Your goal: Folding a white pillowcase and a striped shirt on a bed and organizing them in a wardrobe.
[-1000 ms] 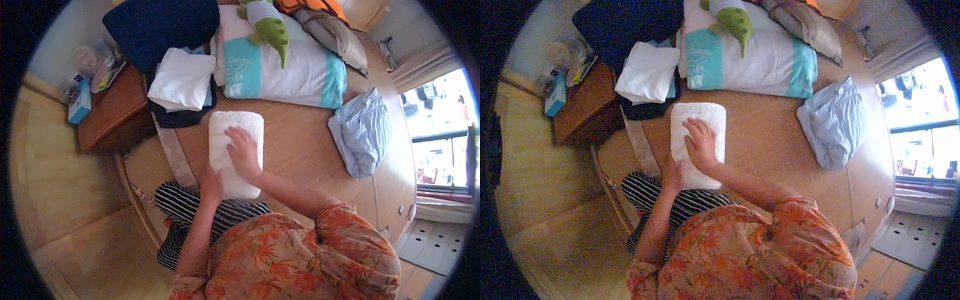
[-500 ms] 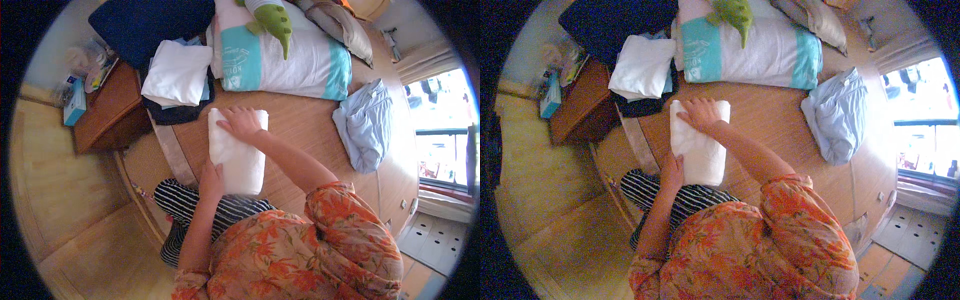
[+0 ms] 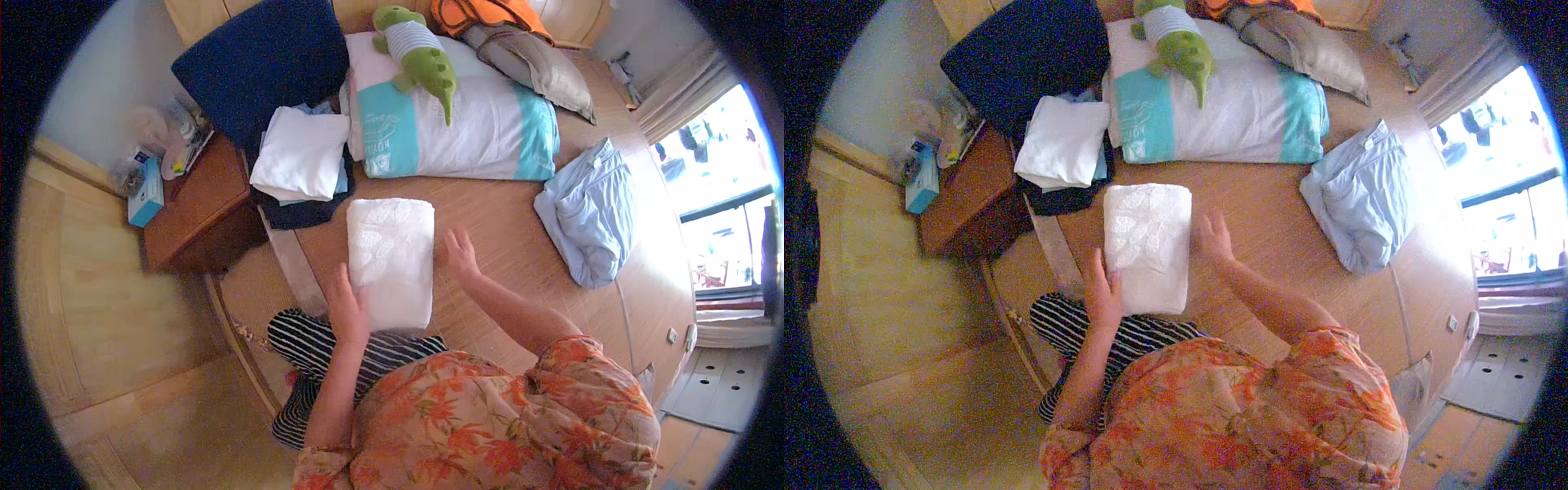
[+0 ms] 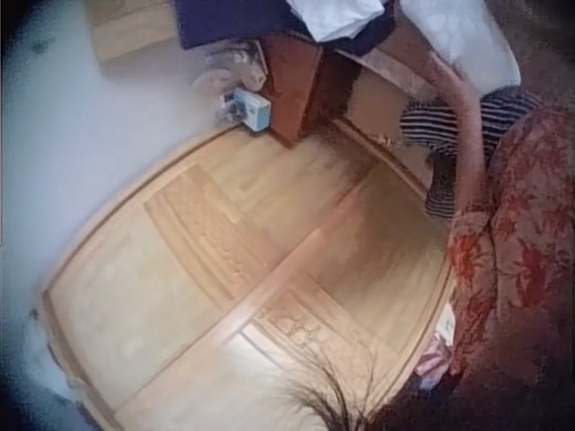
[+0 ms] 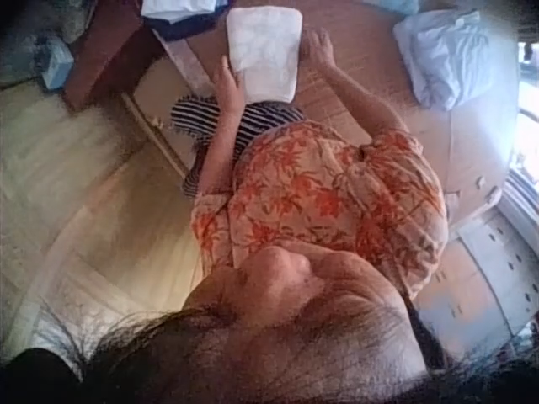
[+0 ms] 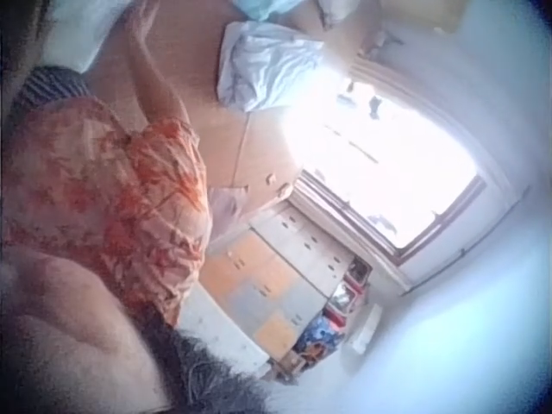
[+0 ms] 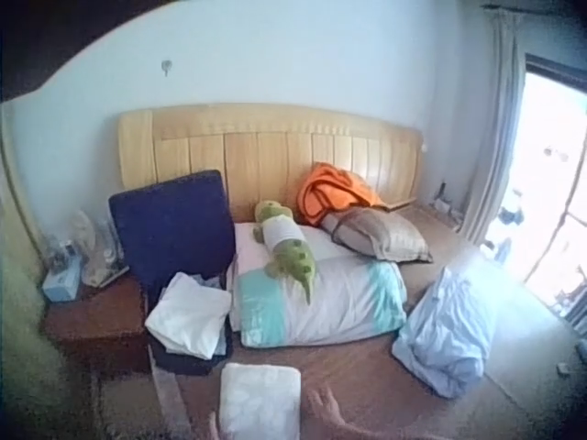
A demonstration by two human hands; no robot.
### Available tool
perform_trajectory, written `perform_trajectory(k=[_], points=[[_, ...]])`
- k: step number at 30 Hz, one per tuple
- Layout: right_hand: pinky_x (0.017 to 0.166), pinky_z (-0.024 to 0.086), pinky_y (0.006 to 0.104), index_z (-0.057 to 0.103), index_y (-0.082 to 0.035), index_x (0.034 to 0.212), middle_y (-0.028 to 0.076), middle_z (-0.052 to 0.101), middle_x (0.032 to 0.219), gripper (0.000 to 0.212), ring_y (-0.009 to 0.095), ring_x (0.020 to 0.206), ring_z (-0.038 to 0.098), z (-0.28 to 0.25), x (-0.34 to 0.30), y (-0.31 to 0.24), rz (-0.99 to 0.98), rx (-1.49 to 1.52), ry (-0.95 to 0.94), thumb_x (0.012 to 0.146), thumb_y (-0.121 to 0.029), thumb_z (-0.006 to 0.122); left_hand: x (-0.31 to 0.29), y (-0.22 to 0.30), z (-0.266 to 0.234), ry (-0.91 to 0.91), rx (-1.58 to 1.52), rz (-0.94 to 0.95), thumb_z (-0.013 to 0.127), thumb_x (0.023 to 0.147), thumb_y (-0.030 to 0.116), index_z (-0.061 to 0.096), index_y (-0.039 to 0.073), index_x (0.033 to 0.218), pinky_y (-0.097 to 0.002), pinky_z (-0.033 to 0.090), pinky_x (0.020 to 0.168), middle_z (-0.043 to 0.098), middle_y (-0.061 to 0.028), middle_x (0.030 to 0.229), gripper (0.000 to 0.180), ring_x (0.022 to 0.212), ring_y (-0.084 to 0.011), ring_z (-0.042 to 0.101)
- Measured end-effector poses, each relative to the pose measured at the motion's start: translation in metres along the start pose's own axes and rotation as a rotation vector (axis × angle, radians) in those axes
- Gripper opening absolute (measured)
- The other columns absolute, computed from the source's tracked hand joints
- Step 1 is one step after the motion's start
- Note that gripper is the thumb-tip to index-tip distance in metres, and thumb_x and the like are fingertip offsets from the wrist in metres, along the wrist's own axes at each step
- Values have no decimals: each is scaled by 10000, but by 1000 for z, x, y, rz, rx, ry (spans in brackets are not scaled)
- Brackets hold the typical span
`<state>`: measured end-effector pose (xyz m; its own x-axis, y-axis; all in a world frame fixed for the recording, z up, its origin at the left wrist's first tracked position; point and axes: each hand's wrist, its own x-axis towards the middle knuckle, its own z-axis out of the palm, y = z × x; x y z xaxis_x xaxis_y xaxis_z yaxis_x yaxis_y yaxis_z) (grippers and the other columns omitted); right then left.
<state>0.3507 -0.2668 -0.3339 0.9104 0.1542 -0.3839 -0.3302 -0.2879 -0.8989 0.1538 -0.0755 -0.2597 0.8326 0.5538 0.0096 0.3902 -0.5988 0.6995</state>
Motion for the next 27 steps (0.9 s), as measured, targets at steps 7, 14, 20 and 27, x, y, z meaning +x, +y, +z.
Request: perform_trajectory(k=[7,14,20,27], points=[[971,416,390,500,-19,1305,123,639,1110,507,268,1043,583,43,-80,-59,561,488,-481,956,-388,508,-9,-45,26,-42,-177,-294,441,961,215,329,-23,1406,-417,370,1033,511,-251,1292,516,1164,-374,523],[1108,293,438,505,-59,1304,165,458,1377,599,318,1316,395,32,-101,-152,-606,-247,-533,861,-443,632,7,-5,26,-362,-1079,-416,462,974,237,342,0,1416,-363,349,1065,471,-148,1356,515,1238,-239,459],[1074,190,672,487,-212,1347,47,380,1465,636,369,1382,270,42,-110,-116,-1061,-1155,-524,806,-512,632,-19,-28,26,-567,45,181,526,919,254,539,23,1266,-373,379,1035,549,-186,1305,417,1241,-307,494],[1068,226,658,458,-245,1379,46,325,1503,644,345,1399,248,53,-103,-62,-1177,-1099,-695,817,-520,609,-25,54,-94,-632,-334,-53,585,927,208,651,5,1099,-335,493,874,700,-109,1003,274,974,-201,651]])
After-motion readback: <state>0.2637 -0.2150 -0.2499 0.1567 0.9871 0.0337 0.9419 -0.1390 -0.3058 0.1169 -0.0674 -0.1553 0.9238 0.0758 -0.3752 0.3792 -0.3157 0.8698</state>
